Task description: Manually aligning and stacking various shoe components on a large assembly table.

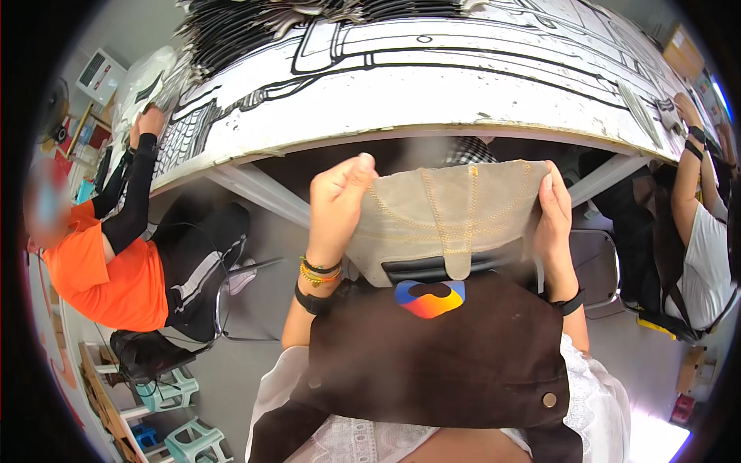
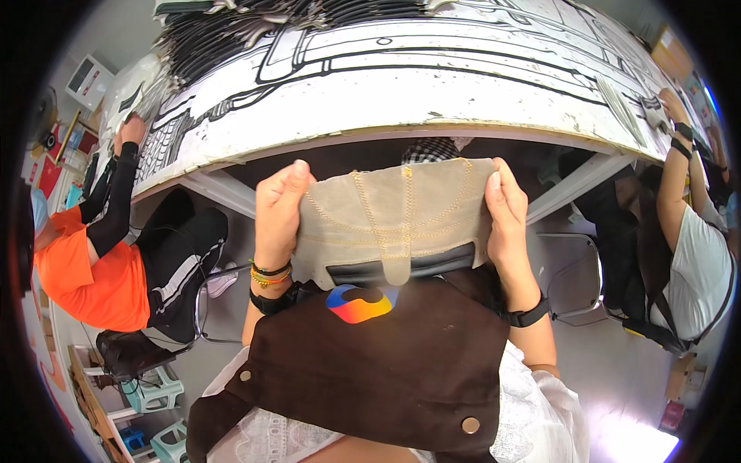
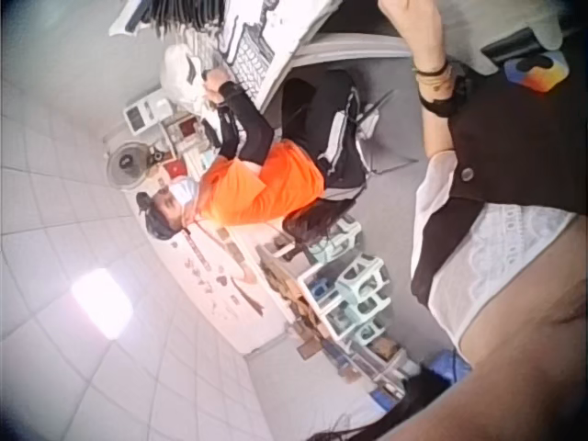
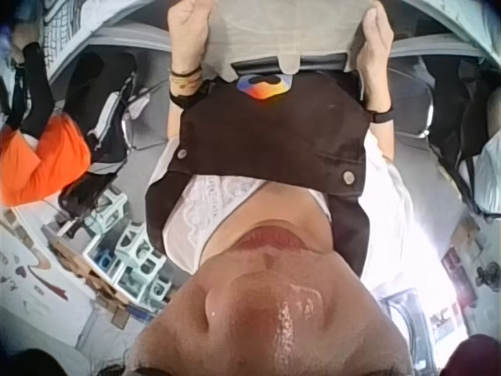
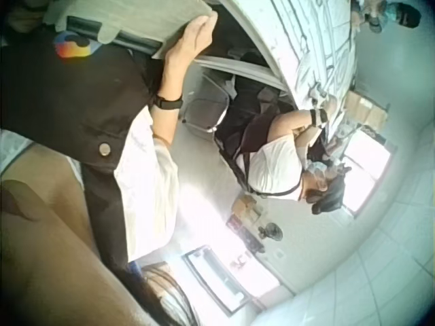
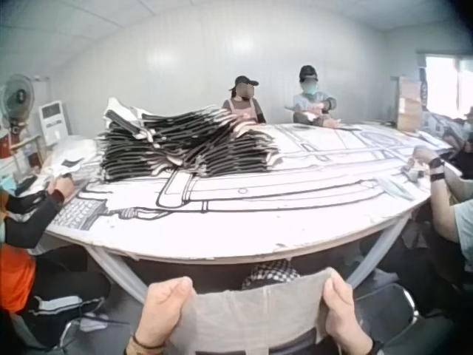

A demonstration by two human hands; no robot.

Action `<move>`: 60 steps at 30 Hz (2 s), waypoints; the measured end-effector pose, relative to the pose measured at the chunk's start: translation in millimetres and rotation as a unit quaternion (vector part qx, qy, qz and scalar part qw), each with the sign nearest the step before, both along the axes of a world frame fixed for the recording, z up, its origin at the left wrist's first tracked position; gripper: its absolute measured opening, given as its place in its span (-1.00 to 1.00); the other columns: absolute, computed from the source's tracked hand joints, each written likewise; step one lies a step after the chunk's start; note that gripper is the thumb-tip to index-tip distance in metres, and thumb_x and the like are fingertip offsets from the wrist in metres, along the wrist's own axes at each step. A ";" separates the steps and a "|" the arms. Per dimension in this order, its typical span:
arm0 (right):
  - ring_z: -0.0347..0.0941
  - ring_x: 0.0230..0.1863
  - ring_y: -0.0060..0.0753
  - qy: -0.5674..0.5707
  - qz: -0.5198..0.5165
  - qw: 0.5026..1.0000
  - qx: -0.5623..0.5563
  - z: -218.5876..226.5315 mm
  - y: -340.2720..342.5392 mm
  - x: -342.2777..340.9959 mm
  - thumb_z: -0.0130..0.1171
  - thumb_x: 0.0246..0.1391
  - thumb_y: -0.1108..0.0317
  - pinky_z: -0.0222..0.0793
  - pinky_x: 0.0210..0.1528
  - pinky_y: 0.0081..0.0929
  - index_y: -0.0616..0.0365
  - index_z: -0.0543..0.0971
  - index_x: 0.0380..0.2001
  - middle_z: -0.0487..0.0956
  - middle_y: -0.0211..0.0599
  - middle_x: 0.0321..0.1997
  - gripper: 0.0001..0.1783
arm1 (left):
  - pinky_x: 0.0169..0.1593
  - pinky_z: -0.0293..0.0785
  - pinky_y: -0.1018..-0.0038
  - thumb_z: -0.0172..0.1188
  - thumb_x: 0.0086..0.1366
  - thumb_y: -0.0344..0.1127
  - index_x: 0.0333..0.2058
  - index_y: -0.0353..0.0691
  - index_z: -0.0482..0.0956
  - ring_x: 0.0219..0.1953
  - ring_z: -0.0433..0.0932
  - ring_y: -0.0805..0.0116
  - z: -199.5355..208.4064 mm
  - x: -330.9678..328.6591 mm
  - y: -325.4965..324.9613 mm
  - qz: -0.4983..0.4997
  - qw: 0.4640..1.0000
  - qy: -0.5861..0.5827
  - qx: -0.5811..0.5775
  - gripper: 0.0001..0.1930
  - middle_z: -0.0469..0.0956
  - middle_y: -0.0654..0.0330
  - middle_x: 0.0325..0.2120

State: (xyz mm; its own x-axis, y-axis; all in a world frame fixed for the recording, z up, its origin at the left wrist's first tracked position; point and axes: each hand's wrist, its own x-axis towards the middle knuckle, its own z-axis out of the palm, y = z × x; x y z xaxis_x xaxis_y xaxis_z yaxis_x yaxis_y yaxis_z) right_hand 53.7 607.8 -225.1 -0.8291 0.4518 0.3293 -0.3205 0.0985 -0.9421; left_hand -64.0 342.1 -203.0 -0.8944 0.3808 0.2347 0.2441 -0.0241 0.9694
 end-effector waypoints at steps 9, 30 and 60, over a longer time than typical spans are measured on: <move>0.19 -0.32 -0.50 -0.012 -0.002 0.991 0.133 8.6 -1.1 10.7 -0.11 0.33 0.06 0.14 -0.22 -0.54 0.30 0.41 -0.32 0.33 -0.34 -0.44 -0.57 | -0.16 0.42 0.49 0.41 0.09 -0.16 -0.20 -0.29 0.54 -0.33 0.54 0.37 16.1 0.0 22.1 0.056 0.971 0.225 -0.052 -0.60 0.61 0.19 -0.34; 0.16 0.30 -0.14 0.054 -0.173 0.940 0.289 1.3 5.9 4.0 0.13 0.13 0.44 -0.01 0.38 -0.24 0.19 0.16 0.17 0.26 -0.08 0.20 -0.42 | -0.50 0.19 0.62 0.20 0.31 -0.30 -0.44 -0.36 0.50 -0.58 0.24 0.59 8.1 17.0 53.7 0.007 0.964 0.192 -0.182 -0.77 0.34 0.23 -0.68; 0.39 0.04 -0.56 -0.101 0.206 0.971 -0.065 12.6 -19.5 12.5 0.16 0.21 0.22 0.27 0.13 -0.52 0.31 0.30 0.21 0.52 -0.29 0.05 -0.41 | -0.16 0.51 0.56 0.36 0.20 -0.30 -0.14 -0.41 0.54 -0.26 0.58 0.55 -1.2 23.6 59.6 -0.085 0.995 -0.053 0.020 -0.66 0.65 0.21 -0.36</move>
State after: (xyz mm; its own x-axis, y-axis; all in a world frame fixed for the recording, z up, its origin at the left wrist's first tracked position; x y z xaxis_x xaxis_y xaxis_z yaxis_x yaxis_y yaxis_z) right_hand 66.2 588.3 -212.4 -0.9901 0.0942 0.1044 -0.1156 -0.1223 -0.9857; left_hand -40.4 401.7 -204.2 -0.8381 0.5214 0.1604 0.1291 -0.0962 0.9870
